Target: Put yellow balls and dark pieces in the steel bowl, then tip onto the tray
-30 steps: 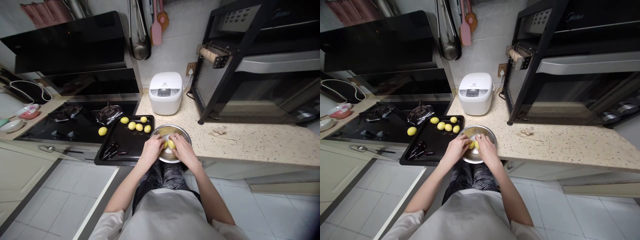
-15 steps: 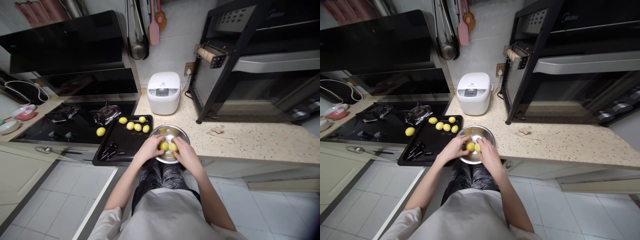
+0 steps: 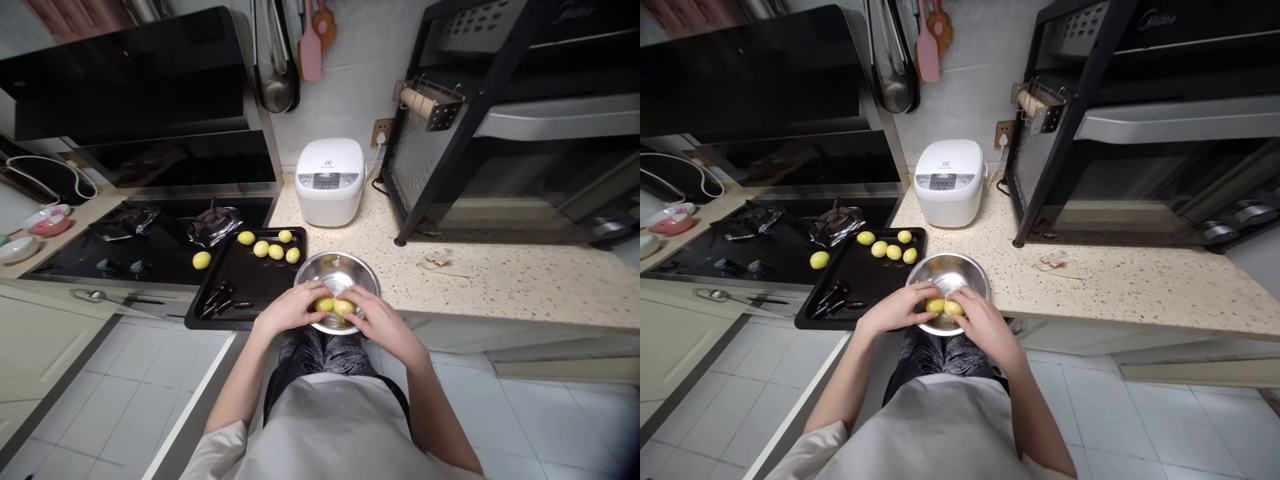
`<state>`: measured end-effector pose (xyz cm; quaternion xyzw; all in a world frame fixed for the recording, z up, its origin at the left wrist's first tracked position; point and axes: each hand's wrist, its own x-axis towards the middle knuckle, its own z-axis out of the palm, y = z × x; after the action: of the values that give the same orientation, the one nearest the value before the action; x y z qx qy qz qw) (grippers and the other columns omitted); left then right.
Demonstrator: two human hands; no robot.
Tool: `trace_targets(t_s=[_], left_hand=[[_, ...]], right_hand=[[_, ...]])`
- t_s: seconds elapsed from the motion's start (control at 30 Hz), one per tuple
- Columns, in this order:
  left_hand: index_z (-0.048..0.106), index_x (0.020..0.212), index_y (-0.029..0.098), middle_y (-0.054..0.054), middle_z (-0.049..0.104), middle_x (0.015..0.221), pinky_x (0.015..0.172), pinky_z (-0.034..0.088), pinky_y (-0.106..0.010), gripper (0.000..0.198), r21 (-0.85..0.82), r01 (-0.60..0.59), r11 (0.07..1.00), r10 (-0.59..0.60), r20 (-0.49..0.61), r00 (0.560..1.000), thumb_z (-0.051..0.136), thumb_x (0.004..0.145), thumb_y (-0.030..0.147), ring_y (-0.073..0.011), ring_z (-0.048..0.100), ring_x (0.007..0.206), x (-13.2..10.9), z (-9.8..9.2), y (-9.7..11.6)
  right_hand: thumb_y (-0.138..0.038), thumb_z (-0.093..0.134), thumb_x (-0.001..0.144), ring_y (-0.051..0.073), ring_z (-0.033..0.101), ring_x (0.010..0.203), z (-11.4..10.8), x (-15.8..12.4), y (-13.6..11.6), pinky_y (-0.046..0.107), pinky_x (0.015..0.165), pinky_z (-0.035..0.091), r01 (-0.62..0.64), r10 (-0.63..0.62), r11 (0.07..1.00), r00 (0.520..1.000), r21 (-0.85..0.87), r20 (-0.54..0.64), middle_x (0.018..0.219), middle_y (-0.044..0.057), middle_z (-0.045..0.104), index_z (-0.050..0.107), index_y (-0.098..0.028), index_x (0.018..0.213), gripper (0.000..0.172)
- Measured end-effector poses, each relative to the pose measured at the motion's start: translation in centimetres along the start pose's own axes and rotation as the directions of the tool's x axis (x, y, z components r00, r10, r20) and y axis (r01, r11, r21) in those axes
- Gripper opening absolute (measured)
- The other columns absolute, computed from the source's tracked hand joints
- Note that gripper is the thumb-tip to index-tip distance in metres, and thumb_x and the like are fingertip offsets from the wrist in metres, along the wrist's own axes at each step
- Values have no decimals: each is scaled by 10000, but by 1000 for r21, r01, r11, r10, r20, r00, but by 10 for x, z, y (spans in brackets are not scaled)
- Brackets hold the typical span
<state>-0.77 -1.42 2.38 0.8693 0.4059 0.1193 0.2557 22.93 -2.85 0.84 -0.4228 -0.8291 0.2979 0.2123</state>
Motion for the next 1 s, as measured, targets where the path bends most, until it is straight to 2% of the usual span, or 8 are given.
trace_targets(t_s=[0.17, 0.27, 0.33, 0.43, 0.57, 0.7, 0.87, 1.0], left_hand=[[636, 1352, 228, -104, 653, 1396, 1146, 480, -389, 348, -13, 2, 1000, -3, -31, 1000, 621, 1021, 337, -250, 616, 1321, -7, -4, 3], [601, 1405, 248, -95, 613, 1464, 1184, 456, -377, 359, 6, -9, 1000, 10, -139, 990, 547, 1056, 309, -227, 579, 1378, -10, -14, -3], [607, 1389, 244, -93, 622, 1441, 1170, 473, -377, 343, 72, 52, 996, -32, -258, 966, 477, 1071, 249, -219, 596, 1351, -8, -21, -15], [615, 1360, 208, -115, 625, 1418, 1094, 532, -402, 365, 220, 245, 944, -151, -373, 915, 447, 1040, 153, -245, 636, 1283, 0, -31, -40], [580, 1385, 169, -145, 588, 1460, 988, 576, -386, 416, 366, 378, 850, -279, -297, 913, 536, 976, 111, -273, 659, 1230, 20, -35, -70], [604, 1325, 151, -149, 632, 1338, 949, 578, -373, 414, 391, 423, 817, -350, -247, 904, 575, 924, 55, -281, 668, 1189, 37, -33, -81], [613, 1264, 137, -154, 629, 1263, 1008, 557, -444, 436, 328, 418, 847, -304, -345, 888, 573, 854, -4, -288, 647, 1158, 36, -31, -75], [578, 1318, 195, -126, 603, 1302, 1061, 538, -451, 437, 228, 296, 927, -148, -503, 851, 579, 902, 65, -276, 622, 1203, 19, -27, -39]], right_hand=[[-203, 516, 1023, 227, 704, 1118, 1, -5, 1, 423, 983, 584, 20, -19, 1000, 998, 18, -58, 1258, 60, 691, 645, -278, 1223, 250], [-257, 515, 1035, 244, 698, 1169, 1, -6, 3, 439, 994, 592, 20, -20, 1000, 994, -1, -105, 1284, 73, 698, 658, -271, 1223, 237], [-281, 514, 1037, 255, 696, 1194, 2, -8, 5, 450, 998, 597, 23, -26, 999, 990, -24, -141, 1293, 79, 705, 673, -271, 1224, 246], [-295, 509, 1039, 264, 684, 1230, 3, -12, 7, 468, 1021, 592, 54, -59, 998, 979, -34, -194, 1307, 84, 710, 688, -274, 1227, 260], [-294, 505, 1047, 260, 670, 1244, 5, -17, 9, 478, 1053, 571, 80, -80, 997, 961, -12, -266, 1309, 92, 707, 690, -257, 1219, 256], [-289, 502, 1052, 266, 670, 1225, 5, -19, 7, 479, 1049, 563, 95, -90, 996, 933, -3, -348, 1257, 102, 720, 702, -242, 1172, 237], [-286, 485, 1052, 278, 687, 1167, 4, -18, 5, 491, 1022, 571, 117, -99, 993, 884, 13, -457, 1182, 105, 739, 723, -254, 1119, 250], [-273, 473, 1051, 276, 698, 1126, 8, -15, 3, 485, 997, 583, 117, -93, 993, 850, 13, -518, 1140, 104, 748, 724, -253, 1104, 257]])
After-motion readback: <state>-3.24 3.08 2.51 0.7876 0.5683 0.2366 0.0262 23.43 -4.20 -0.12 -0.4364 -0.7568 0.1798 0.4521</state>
